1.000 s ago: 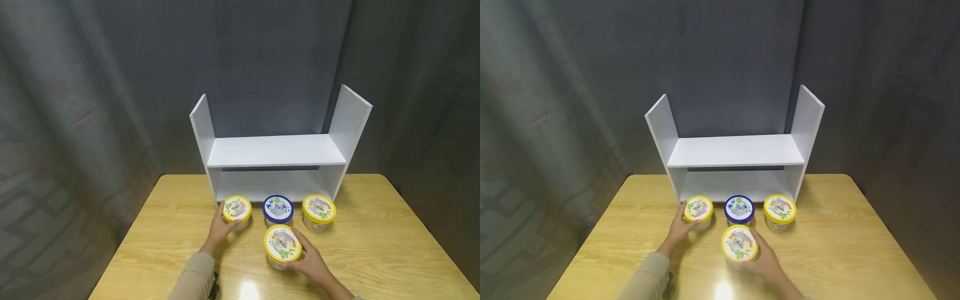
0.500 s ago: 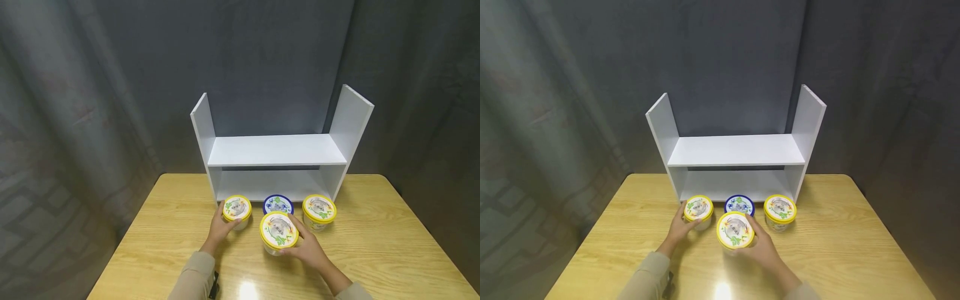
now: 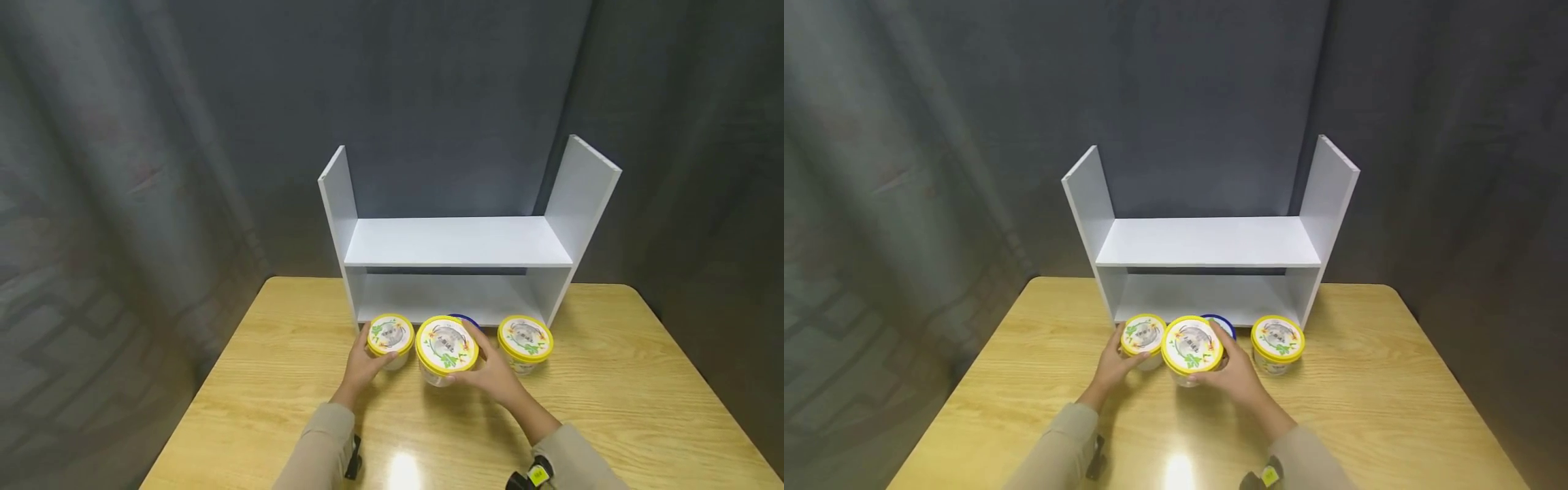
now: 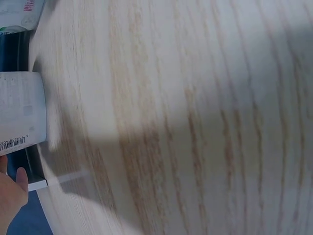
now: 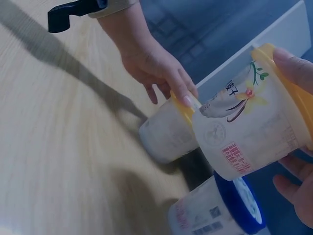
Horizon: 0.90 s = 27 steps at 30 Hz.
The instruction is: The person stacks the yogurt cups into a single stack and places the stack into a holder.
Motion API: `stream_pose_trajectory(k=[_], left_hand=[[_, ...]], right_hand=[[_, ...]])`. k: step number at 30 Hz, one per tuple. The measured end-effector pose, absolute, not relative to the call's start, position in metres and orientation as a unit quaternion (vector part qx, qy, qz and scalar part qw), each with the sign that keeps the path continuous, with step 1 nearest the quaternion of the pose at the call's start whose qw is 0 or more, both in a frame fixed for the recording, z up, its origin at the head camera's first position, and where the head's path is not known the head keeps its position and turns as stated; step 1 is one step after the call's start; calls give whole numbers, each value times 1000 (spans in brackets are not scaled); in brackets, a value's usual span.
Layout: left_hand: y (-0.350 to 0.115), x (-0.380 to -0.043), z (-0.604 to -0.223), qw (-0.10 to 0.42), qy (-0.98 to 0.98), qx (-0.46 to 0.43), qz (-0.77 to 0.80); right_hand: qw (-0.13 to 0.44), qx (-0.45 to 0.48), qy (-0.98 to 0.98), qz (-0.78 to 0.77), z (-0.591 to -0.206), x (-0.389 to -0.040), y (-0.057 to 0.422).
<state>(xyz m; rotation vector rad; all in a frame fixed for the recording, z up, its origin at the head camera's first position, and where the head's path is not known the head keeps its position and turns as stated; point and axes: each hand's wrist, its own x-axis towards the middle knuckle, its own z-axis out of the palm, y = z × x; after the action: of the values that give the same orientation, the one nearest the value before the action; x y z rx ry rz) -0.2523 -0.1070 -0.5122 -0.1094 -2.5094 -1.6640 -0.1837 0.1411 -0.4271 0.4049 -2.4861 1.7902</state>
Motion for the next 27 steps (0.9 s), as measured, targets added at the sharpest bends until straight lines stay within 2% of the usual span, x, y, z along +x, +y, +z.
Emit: stream_pose_trajectory(k=[12,21,27], left_hand=[[-105,-250,-510,58,-828,-36,-556],[-106,-243,-508,61,-825,-43,-560],[-108,-249,-511,68,-820,-66,-564]], right_hand=[[-5,112,-818,565,-416,-211,130],[-5,132,-816,563,-415,-229,106],[2,140,-811,569,-415,-245,94]])
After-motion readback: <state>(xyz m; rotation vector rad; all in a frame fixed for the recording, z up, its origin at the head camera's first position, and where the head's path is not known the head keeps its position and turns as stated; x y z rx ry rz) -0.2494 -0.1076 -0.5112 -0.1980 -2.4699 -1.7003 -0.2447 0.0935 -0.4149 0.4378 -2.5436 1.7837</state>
